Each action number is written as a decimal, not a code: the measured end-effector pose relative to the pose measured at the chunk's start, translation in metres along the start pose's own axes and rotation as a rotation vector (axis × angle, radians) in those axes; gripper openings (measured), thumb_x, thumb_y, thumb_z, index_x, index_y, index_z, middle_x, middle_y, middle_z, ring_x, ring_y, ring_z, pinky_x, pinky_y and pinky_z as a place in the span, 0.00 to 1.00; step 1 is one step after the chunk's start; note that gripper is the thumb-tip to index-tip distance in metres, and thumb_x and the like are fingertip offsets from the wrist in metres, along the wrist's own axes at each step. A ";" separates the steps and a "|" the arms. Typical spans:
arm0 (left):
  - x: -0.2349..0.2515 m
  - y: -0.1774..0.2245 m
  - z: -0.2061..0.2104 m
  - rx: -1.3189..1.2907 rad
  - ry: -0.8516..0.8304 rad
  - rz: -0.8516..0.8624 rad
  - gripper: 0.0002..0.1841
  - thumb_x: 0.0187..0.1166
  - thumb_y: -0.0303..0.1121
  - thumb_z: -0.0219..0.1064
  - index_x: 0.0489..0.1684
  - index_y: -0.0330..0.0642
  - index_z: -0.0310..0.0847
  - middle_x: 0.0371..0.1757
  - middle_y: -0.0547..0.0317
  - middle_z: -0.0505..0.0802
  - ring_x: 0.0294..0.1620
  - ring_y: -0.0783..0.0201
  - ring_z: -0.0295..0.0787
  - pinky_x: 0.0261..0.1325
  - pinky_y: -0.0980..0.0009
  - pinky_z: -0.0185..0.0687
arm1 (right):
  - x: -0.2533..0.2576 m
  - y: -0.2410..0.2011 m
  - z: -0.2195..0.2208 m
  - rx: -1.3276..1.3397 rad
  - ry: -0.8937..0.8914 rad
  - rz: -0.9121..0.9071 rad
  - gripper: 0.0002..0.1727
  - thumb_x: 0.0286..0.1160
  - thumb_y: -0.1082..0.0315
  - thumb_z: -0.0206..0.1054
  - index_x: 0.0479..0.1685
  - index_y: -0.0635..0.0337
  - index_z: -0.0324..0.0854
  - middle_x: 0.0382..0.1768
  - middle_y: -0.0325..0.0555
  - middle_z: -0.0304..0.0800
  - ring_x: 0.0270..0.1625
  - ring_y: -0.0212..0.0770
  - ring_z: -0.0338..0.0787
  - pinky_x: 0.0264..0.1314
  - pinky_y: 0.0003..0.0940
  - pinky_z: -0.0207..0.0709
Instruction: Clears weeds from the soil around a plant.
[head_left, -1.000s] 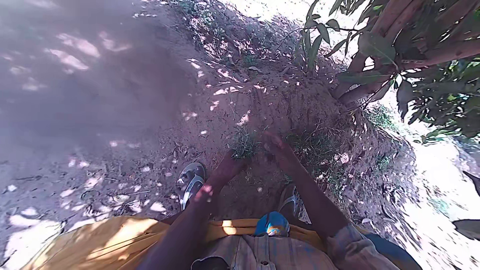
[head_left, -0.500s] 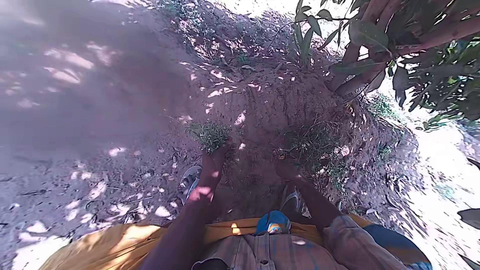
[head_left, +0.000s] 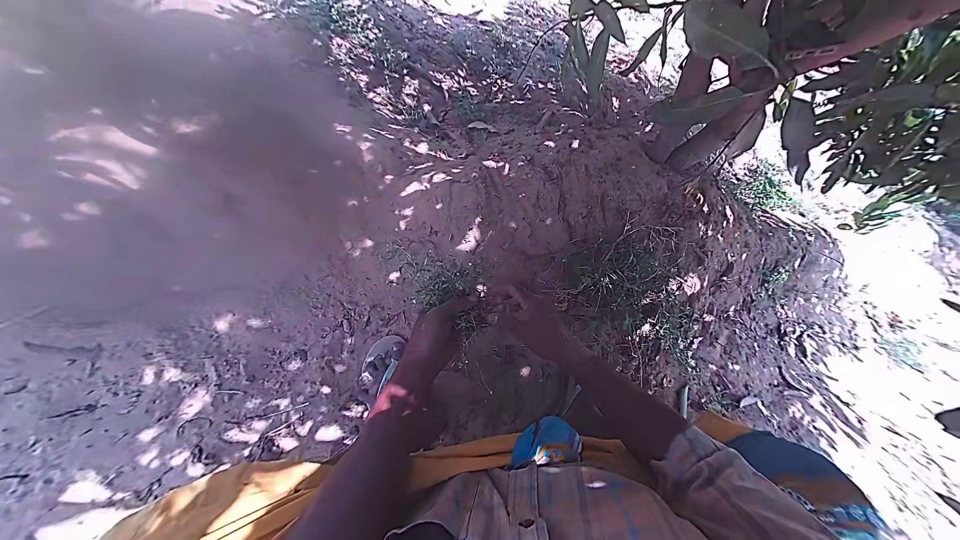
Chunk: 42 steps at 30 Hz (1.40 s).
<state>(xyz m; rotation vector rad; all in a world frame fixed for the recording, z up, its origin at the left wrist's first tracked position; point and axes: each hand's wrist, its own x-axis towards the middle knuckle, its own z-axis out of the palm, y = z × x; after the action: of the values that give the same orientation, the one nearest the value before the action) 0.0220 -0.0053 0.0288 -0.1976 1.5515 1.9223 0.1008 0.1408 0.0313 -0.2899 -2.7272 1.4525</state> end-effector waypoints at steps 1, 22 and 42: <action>0.000 0.000 0.000 0.031 0.006 0.002 0.07 0.86 0.23 0.54 0.43 0.38 0.79 0.36 0.63 0.89 0.39 0.73 0.87 0.48 0.76 0.83 | -0.001 -0.001 0.003 0.015 0.021 -0.008 0.22 0.79 0.66 0.68 0.68 0.69 0.81 0.67 0.60 0.85 0.65 0.45 0.87 0.68 0.37 0.79; 0.010 -0.012 -0.004 -0.060 -0.126 0.098 0.14 0.89 0.22 0.52 0.32 0.38 0.81 0.26 0.62 0.92 0.29 0.69 0.90 0.42 0.75 0.87 | 0.005 -0.009 -0.003 0.623 0.453 0.294 0.05 0.82 0.80 0.58 0.39 0.72 0.77 0.25 0.38 0.83 0.28 0.26 0.82 0.38 0.19 0.78; 0.032 -0.023 -0.027 0.211 0.212 0.236 0.15 0.91 0.39 0.57 0.59 0.35 0.78 0.39 0.64 0.89 0.34 0.75 0.83 0.44 0.75 0.80 | 0.000 0.095 0.026 -0.519 -0.367 0.373 0.25 0.86 0.56 0.57 0.76 0.59 0.78 0.74 0.60 0.80 0.80 0.59 0.76 0.81 0.60 0.65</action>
<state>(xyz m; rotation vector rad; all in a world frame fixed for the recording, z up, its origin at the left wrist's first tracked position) 0.0031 -0.0154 -0.0137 -0.1356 1.9829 1.9451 0.1112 0.1714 -0.0617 -0.6329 -3.4792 0.8807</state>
